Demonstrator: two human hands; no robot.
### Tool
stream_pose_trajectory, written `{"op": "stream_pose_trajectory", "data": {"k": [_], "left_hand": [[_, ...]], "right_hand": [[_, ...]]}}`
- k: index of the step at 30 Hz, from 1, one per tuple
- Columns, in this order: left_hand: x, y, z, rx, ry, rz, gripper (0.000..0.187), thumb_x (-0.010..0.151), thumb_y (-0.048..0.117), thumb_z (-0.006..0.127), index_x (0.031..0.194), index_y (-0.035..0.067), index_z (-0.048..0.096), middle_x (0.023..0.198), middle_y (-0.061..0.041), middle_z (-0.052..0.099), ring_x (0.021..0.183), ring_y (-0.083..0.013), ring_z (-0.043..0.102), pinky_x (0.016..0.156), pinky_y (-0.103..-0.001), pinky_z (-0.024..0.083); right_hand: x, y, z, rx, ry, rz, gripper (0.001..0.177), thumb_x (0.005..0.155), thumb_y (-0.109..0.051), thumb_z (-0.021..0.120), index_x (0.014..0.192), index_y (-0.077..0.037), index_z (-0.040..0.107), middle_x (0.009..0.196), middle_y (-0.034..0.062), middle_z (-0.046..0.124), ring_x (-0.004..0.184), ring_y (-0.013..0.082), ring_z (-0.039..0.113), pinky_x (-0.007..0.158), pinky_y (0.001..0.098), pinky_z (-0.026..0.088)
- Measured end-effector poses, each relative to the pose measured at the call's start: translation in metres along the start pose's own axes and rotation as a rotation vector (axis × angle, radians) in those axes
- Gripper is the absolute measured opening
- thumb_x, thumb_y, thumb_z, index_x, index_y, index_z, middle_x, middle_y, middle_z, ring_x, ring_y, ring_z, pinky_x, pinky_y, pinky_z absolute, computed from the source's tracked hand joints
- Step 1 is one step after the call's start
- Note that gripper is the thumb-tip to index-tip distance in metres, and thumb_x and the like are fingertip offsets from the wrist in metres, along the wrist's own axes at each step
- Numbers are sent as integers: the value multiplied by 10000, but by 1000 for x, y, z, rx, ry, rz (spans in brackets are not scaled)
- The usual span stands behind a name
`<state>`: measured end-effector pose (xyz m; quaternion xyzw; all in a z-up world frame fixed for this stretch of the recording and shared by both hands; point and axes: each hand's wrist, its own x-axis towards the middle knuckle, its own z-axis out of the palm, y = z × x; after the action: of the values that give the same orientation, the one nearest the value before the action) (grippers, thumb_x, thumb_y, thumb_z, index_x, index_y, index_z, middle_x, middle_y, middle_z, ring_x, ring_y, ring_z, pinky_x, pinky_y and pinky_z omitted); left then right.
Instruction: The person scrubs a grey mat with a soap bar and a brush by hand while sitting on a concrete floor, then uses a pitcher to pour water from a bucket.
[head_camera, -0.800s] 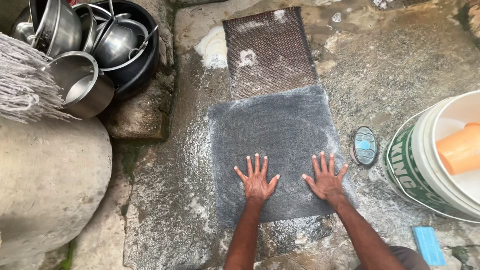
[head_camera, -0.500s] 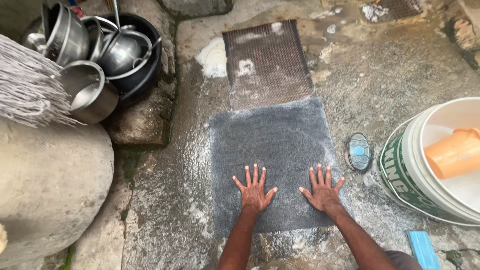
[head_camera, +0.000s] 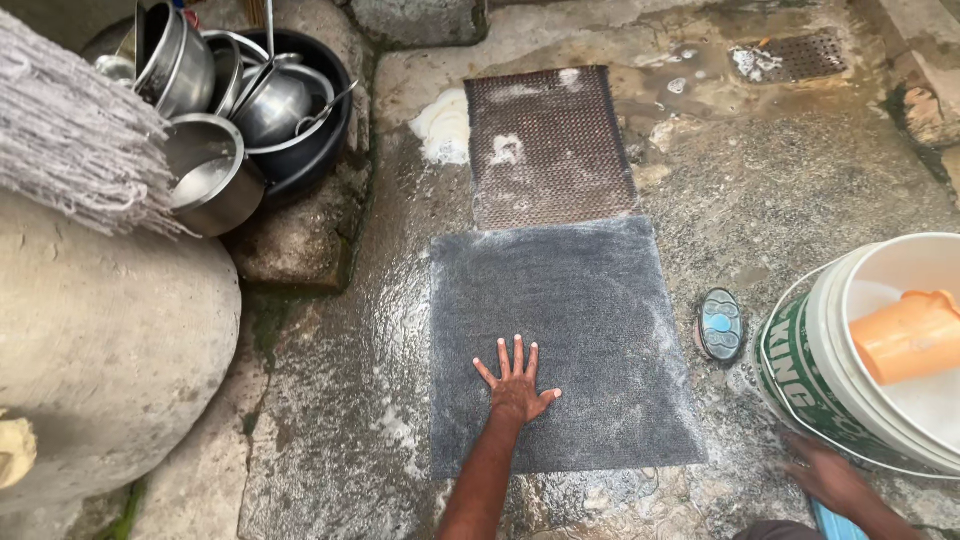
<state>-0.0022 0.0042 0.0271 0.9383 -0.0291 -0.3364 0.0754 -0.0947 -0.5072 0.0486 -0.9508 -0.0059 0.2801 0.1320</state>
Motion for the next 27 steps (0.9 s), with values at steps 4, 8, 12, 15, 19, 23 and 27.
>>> {"op": "stream_pose_trajectory", "data": {"k": [4, 8, 12, 15, 19, 23, 27], "left_hand": [[3, -3, 1, -10, -28, -2, 1060, 885, 804, 397, 1653, 250, -78, 1712, -81, -253, 1538, -380, -294, 1085, -858, -144], [5, 0, 3, -15, -23, 0, 1060, 875, 818, 390, 1648, 266, -81, 1706, -81, -270, 1537, -373, -305, 1084, -855, -150], [9, -4, 9, -33, -7, 8, 1069, 874, 818, 400, 1649, 261, -82, 1708, -75, -270, 1532, -367, -308, 1077, -849, -171], [11, -6, 13, -42, 32, 4, 1077, 860, 825, 408, 1653, 270, -65, 1712, -75, -242, 1537, -361, -298, 1085, -843, -177], [11, -6, 15, -63, 39, 17, 1076, 854, 830, 400, 1650, 261, -48, 1715, -72, -240, 1534, -369, -300, 1080, -845, -173], [14, -8, 17, -74, 58, 22, 1078, 847, 841, 390, 1651, 257, -28, 1717, -74, -212, 1541, -373, -284, 1084, -846, -169], [11, -8, 17, -71, 60, 28, 1071, 840, 854, 369, 1645, 266, -22, 1720, -73, -198, 1544, -372, -260, 1094, -844, -164]], "right_hand": [[-28, 38, -7, -354, -510, 501, 732, 887, -797, 578, 1206, -183, 818, 1208, 130, 792, 1189, 238, 703, 1075, 394, 558], [-42, 42, 7, -408, -347, 419, 774, 846, -842, 572, 1345, -259, 671, 1159, 82, 721, 1204, 241, 665, 1071, 385, 522], [-29, 12, 14, -310, -234, 358, 744, 808, -728, 653, 1354, -223, 639, 1197, 119, 710, 1207, 272, 675, 1074, 402, 536], [-21, -4, 12, -284, -185, 347, 739, 781, -642, 715, 1362, -196, 616, 1225, 147, 701, 1210, 294, 683, 1076, 414, 547], [-6, -25, 7, -300, -152, 303, 758, 743, -528, 797, 1372, -161, 585, 1263, 184, 690, 1213, 325, 693, 1080, 431, 561], [37, -76, 3, -306, -99, 134, 620, 771, -450, 790, 1268, -114, 635, 1227, 189, 680, 1140, 316, 717, 1023, 447, 594], [137, -147, 7, -305, 85, -189, 596, 790, -367, 813, 1256, -55, 610, 1143, 196, 660, 1069, 303, 663, 940, 472, 602]]}}
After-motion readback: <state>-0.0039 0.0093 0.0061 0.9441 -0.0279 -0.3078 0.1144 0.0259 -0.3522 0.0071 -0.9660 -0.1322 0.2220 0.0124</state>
